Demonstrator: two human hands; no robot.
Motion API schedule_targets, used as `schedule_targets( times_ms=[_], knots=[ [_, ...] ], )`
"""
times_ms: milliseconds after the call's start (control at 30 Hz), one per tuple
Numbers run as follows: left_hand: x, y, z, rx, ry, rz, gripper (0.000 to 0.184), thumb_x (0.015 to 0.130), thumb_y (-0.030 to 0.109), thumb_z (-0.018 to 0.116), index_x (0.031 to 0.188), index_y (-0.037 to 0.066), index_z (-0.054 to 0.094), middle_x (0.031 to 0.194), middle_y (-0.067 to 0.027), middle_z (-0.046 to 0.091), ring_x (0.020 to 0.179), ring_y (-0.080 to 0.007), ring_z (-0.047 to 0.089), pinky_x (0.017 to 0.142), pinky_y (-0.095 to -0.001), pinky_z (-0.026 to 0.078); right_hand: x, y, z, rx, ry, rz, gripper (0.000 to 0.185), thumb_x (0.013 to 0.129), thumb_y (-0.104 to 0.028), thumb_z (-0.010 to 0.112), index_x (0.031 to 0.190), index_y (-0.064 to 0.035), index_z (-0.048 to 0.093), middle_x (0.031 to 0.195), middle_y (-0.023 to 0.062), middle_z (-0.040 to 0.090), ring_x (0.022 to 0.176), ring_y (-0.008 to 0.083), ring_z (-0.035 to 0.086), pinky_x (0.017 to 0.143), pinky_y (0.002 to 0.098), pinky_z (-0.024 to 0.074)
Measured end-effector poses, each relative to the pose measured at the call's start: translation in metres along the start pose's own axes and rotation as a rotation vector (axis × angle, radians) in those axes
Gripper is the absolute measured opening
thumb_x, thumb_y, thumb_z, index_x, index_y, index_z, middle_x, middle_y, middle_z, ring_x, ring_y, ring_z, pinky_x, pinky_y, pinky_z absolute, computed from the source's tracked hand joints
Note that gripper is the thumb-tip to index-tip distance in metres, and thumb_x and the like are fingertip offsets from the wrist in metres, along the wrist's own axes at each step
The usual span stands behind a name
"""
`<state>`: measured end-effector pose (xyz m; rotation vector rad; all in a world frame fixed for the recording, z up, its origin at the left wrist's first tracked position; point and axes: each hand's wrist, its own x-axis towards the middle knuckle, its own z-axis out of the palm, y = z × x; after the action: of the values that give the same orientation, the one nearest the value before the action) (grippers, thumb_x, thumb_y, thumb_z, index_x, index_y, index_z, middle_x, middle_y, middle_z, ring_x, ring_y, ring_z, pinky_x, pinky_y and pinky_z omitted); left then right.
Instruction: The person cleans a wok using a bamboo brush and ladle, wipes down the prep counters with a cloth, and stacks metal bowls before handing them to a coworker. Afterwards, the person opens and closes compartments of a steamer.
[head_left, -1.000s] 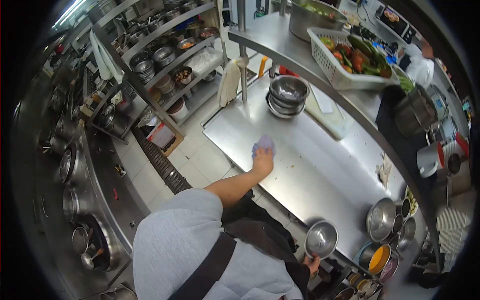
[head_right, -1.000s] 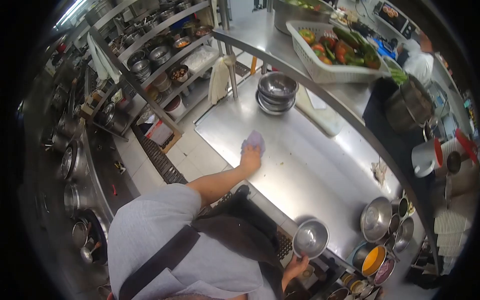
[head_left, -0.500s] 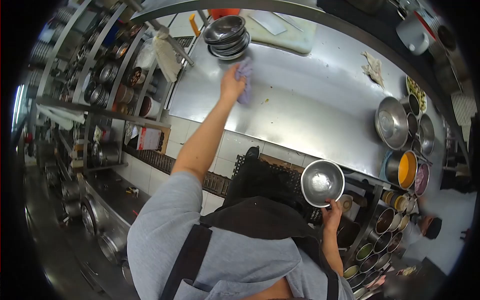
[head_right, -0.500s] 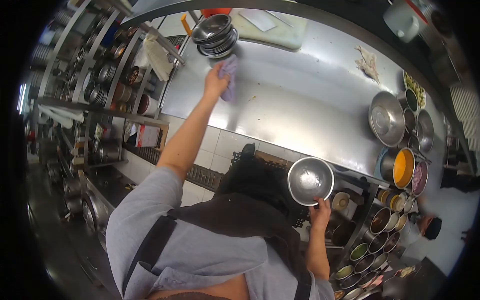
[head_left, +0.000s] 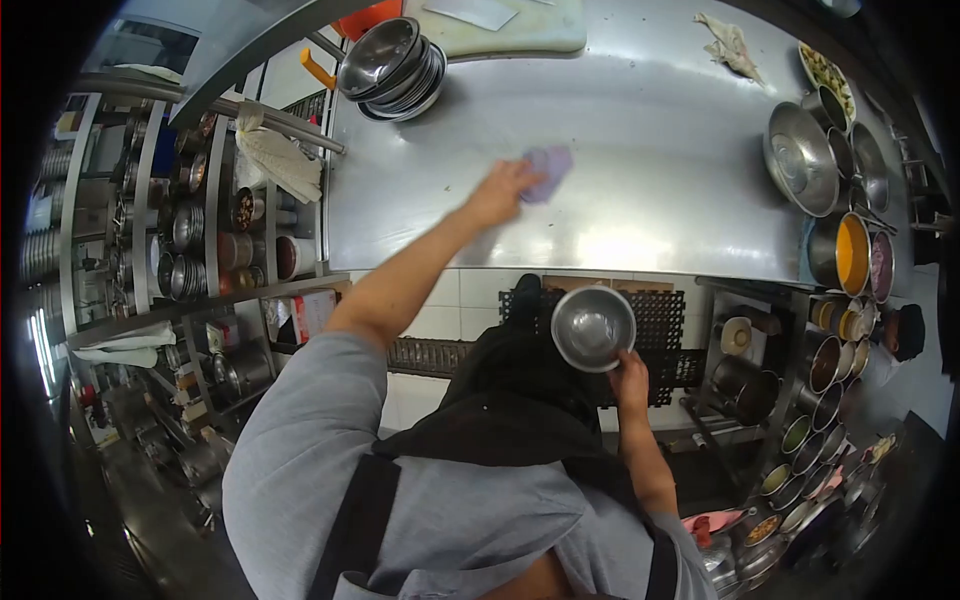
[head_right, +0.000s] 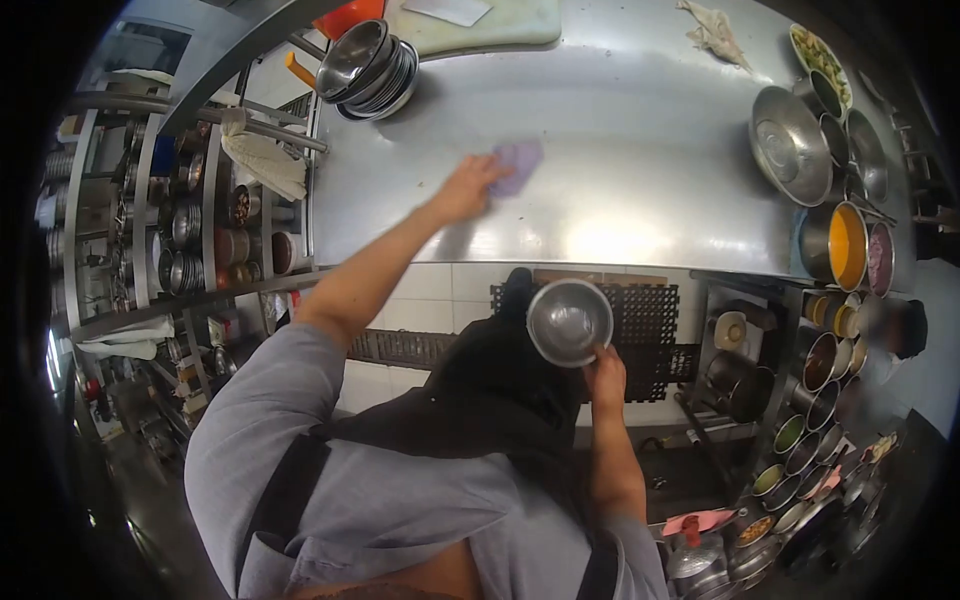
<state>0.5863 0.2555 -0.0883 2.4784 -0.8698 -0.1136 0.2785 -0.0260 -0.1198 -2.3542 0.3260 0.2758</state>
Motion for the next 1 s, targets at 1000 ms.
schedule_targets(
  times_ms=[1000],
  knots=[
    [-0.069, 0.055, 0.042, 0.258, 0.237, -0.129, 0.047, 0.071, 0.01, 0.054, 0.118, 0.011, 0.05, 0.129, -0.0138, 0.04, 0.12, -0.0308, 0.036, 0.082, -0.0464, 0.035, -0.003, -0.046, 0.027, 0.021, 0.041, 0.05, 0.034, 0.056, 0.007, 0.071, 0.088, -0.0026, 0.061, 0.087, 0.013, 0.062, 0.078, 0.0251, 0.061, 0.068, 0.0313, 0.0466]
  ],
)
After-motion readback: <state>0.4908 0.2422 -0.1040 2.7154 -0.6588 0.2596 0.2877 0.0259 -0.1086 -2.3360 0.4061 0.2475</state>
